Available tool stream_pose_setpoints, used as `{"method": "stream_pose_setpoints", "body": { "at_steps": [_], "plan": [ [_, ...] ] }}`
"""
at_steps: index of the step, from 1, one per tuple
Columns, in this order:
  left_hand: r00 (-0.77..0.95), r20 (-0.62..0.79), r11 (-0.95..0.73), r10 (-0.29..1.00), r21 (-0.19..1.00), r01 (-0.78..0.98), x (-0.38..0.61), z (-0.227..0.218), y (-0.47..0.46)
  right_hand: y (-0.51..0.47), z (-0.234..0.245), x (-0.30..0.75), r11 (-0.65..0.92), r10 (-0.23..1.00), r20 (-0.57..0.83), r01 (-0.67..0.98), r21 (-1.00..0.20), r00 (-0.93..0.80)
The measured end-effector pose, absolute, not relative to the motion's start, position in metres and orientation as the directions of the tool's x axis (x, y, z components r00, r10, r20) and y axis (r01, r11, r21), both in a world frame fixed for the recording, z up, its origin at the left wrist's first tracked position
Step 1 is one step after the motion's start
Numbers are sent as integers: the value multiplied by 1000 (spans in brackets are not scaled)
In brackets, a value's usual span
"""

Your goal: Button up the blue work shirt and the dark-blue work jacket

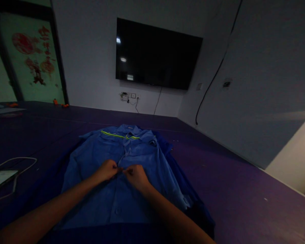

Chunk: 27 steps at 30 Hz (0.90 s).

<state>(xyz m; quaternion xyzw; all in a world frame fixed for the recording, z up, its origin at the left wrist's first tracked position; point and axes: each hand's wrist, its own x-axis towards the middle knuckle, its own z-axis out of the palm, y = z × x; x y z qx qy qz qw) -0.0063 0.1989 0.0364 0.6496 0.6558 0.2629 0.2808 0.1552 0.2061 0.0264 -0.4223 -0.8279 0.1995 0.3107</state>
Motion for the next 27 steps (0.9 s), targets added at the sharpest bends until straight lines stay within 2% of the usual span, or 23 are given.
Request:
{"method": "stream_pose_setpoints", "body": {
  "at_steps": [6,10,15,21,24,27],
  "plan": [
    [53,-185,119,981,801,587,-7,38,179,193,27,155,600,796,319,596,-534,-515],
    [152,-251,153,956,869,471,-11,43,175,193,25,154,570,819,324,614,-546,-473],
    [204,-288,190,936,898,396,-11,48,173,190,27,154,552,829,323,575,-604,-457],
    [211,-221,113,952,897,428,-8,48,174,190,30,155,476,871,228,632,-611,-436],
    [218,-132,10,967,875,484,-6,47,172,189,30,155,412,905,182,690,-595,-383],
    [240,-3,-140,971,804,578,-4,48,170,190,28,156,372,923,165,699,-611,-347]
  ]
}}
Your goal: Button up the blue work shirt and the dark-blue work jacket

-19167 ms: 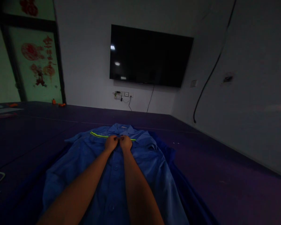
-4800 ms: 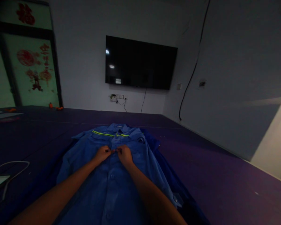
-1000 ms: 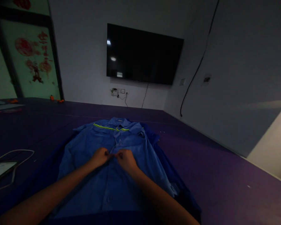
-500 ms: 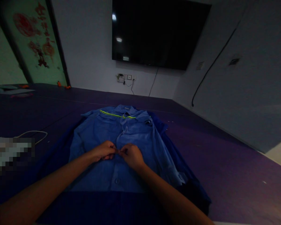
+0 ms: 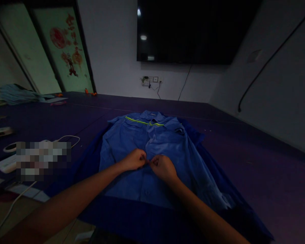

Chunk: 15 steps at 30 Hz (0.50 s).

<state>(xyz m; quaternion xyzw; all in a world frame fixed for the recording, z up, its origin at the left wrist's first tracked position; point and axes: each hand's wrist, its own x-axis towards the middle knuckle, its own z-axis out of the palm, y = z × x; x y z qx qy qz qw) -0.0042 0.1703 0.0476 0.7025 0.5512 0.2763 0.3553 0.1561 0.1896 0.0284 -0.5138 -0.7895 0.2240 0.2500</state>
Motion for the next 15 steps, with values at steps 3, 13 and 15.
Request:
{"method": "stream_pose_setpoints", "body": {
  "at_steps": [3,13,15],
  "plan": [
    [279,106,-274,954,683,677,-4,50,168,193,25,158,348,926,149,634,-690,-346],
    [258,134,-286,957,267,921,3,52,158,196,19,159,355,903,172,461,-813,-393],
    [262,126,-286,957,242,927,4,53,158,194,23,158,402,887,209,465,-789,-412]
  ]
}}
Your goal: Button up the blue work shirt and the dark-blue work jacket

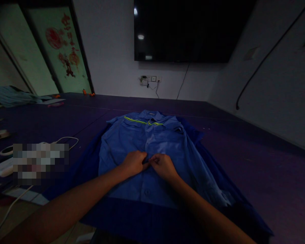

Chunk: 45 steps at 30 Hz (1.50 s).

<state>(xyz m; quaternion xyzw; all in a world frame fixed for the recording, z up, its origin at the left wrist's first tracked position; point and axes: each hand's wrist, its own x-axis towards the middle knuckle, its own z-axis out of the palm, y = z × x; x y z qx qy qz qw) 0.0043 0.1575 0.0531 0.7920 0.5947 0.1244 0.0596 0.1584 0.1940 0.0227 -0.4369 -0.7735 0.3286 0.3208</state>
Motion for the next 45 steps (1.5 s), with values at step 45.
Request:
{"method": "stream_pose_setpoints", "body": {
  "at_steps": [45],
  "plan": [
    [290,224,-352,931,330,876,3,49,165,180,59,156,593,804,91,803,-60,-587]
  ]
}}
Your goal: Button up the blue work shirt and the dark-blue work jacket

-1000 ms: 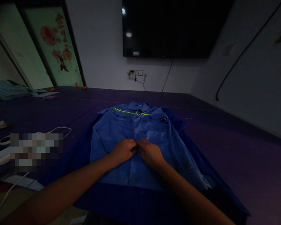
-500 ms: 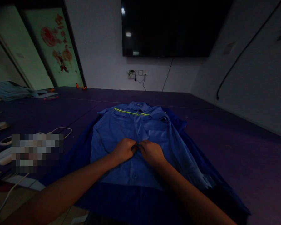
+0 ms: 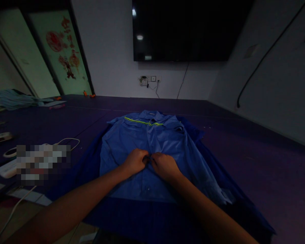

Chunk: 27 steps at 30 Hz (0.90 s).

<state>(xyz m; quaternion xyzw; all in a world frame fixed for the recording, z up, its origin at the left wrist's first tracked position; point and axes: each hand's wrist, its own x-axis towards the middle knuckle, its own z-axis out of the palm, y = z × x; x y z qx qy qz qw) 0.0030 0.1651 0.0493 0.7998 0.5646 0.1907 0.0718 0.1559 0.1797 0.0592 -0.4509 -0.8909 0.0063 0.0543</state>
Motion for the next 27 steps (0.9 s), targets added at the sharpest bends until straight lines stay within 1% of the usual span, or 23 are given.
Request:
{"method": "stream_pose_setpoints", "body": {
  "at_steps": [13,18,22,27],
  "plan": [
    [285,205,-339,936,313,887,4,53,163,179,58,155,610,787,95,792,33,-610],
    [304,198,-351,932,281,893,4,53,163,178,60,154,621,775,98,781,58,-624],
    [305,167,-340,938,257,905,6,54,161,176,62,153,609,783,100,789,81,-614],
    [312,159,-343,937,236,909,8,55,159,174,65,153,583,805,88,810,62,-586]
  ]
}}
